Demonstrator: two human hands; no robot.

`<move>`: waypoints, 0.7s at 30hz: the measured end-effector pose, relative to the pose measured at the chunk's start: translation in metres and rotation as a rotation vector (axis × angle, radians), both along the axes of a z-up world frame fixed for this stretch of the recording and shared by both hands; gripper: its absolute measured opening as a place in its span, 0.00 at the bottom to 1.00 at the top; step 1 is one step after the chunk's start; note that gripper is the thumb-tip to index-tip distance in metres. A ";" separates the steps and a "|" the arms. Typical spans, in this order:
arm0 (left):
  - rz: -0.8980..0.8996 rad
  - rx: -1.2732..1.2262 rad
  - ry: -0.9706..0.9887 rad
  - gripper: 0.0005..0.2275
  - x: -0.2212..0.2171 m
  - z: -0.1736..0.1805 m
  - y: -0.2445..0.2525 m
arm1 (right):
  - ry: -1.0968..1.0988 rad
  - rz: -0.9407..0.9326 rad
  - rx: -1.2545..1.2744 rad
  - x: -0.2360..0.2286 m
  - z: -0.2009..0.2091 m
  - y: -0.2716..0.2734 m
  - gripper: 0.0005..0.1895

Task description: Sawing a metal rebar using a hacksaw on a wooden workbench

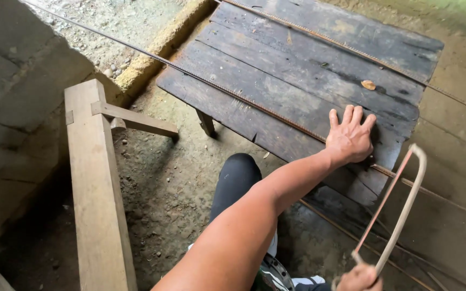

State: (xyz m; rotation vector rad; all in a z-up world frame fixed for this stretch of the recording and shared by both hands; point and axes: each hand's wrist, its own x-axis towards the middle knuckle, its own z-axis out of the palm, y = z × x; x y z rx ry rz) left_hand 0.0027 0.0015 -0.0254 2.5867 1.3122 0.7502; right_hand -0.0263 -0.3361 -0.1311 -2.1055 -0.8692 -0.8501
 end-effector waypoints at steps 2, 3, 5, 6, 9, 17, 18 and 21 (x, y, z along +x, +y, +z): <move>-0.031 -0.072 0.056 0.19 0.000 0.003 -0.001 | -0.102 -0.020 -0.076 0.001 0.004 -0.001 0.19; -0.028 -0.070 0.057 0.19 0.002 0.000 0.000 | -0.100 -0.018 -0.073 0.001 0.014 0.004 0.19; -0.016 0.007 -0.012 0.18 0.002 -0.005 -0.003 | -0.257 -0.053 -0.178 -0.003 0.036 0.009 0.13; -0.016 0.007 -0.009 0.18 0.001 -0.008 -0.003 | -0.255 -0.054 -0.177 -0.007 0.043 0.013 0.13; 0.006 0.027 0.035 0.18 0.004 -0.006 0.001 | -0.417 -0.078 -0.271 0.017 0.064 0.049 0.08; 0.010 0.003 -0.034 0.21 0.002 -0.002 -0.005 | 0.300 0.123 0.040 0.039 0.054 0.064 0.23; -0.009 -0.017 -0.035 0.21 -0.010 0.004 0.000 | 0.300 0.101 0.024 0.018 0.034 0.042 0.23; -0.086 0.008 -0.051 0.15 -0.013 0.017 -0.008 | 0.495 -0.088 -0.035 -0.040 0.018 -0.028 0.25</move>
